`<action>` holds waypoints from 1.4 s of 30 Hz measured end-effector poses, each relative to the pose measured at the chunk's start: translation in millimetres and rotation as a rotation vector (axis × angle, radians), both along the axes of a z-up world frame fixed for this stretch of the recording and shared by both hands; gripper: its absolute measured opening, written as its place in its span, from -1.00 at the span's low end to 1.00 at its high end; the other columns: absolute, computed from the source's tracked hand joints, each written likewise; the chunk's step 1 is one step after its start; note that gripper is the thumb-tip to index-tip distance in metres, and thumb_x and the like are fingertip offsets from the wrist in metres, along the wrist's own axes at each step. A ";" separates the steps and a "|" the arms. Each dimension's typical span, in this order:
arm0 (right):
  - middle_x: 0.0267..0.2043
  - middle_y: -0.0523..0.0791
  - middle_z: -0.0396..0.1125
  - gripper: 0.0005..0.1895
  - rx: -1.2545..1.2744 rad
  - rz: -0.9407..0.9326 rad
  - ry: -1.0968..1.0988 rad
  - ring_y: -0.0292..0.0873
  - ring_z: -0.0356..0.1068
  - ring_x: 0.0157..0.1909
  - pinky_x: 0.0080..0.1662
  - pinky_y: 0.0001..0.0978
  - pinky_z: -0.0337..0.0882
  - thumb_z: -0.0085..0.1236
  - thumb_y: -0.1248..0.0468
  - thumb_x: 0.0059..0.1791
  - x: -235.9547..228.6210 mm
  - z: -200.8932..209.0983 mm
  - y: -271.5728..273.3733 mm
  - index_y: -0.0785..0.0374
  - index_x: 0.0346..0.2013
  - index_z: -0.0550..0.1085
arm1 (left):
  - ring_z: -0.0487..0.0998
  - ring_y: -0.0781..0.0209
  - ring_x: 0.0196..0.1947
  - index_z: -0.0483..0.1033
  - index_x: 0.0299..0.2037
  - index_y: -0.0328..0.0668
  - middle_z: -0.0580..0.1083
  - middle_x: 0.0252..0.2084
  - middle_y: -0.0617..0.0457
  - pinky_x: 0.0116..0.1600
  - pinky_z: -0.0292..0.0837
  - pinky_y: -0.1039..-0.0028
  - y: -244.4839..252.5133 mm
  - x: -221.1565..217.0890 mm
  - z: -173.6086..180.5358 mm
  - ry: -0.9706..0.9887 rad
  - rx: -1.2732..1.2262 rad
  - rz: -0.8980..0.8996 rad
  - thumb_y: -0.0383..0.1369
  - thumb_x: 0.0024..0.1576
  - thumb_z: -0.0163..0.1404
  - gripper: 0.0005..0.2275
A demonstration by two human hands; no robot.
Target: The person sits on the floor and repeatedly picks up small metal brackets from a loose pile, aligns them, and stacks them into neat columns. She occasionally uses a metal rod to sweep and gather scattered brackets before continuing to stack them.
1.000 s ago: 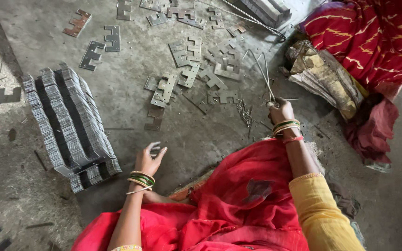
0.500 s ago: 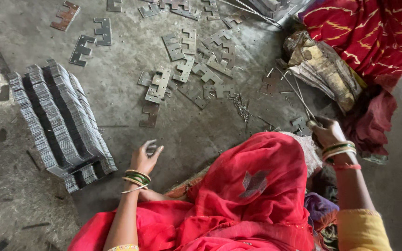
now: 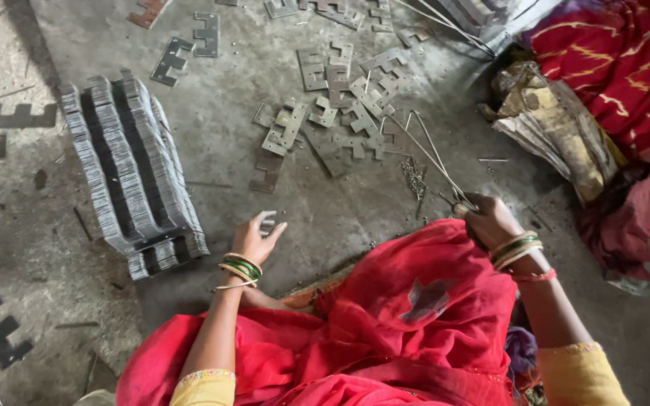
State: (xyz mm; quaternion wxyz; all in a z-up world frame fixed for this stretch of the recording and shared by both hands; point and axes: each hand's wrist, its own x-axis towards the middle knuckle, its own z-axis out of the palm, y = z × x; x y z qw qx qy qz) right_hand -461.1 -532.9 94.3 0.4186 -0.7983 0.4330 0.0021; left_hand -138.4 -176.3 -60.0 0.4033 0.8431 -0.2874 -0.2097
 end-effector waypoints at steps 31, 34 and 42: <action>-0.55 -0.24 0.29 -0.68 -0.049 -0.114 -0.396 -0.38 0.20 -0.56 -0.53 -0.44 0.20 0.13 0.23 0.05 116.4 -92.3 0.8 0.33 0.05 0.51 | 0.70 0.00 -0.28 0.54 0.05 -0.21 0.63 -0.21 -0.17 -0.16 0.60 0.33 6.7 7.2 -1.9 0.030 0.006 -0.002 -0.15 0.07 0.22 -0.58; -0.44 -0.25 0.37 -0.73 -0.213 -0.193 -0.554 -0.41 0.23 -0.46 -0.45 -0.47 0.24 0.18 0.23 0.10 127.6 -126.0 -52.2 0.38 -0.01 0.56 | 0.69 -0.02 -0.27 0.56 0.03 -0.20 0.63 -0.22 -0.16 -0.16 0.59 0.31 4.6 8.2 -4.2 0.006 0.036 0.003 -0.14 0.06 0.23 -0.60; -0.58 -0.20 0.30 -0.74 -0.066 -0.659 -0.492 -0.29 0.24 -0.62 -0.55 -0.32 0.22 0.06 0.14 0.11 197.2 -181.6 -187.3 0.27 -0.16 0.57 | 0.70 0.01 -0.29 0.54 0.04 -0.20 0.63 -0.23 -0.14 -0.16 0.60 0.33 2.3 7.2 -0.5 0.076 0.026 0.002 -0.16 0.06 0.22 -0.59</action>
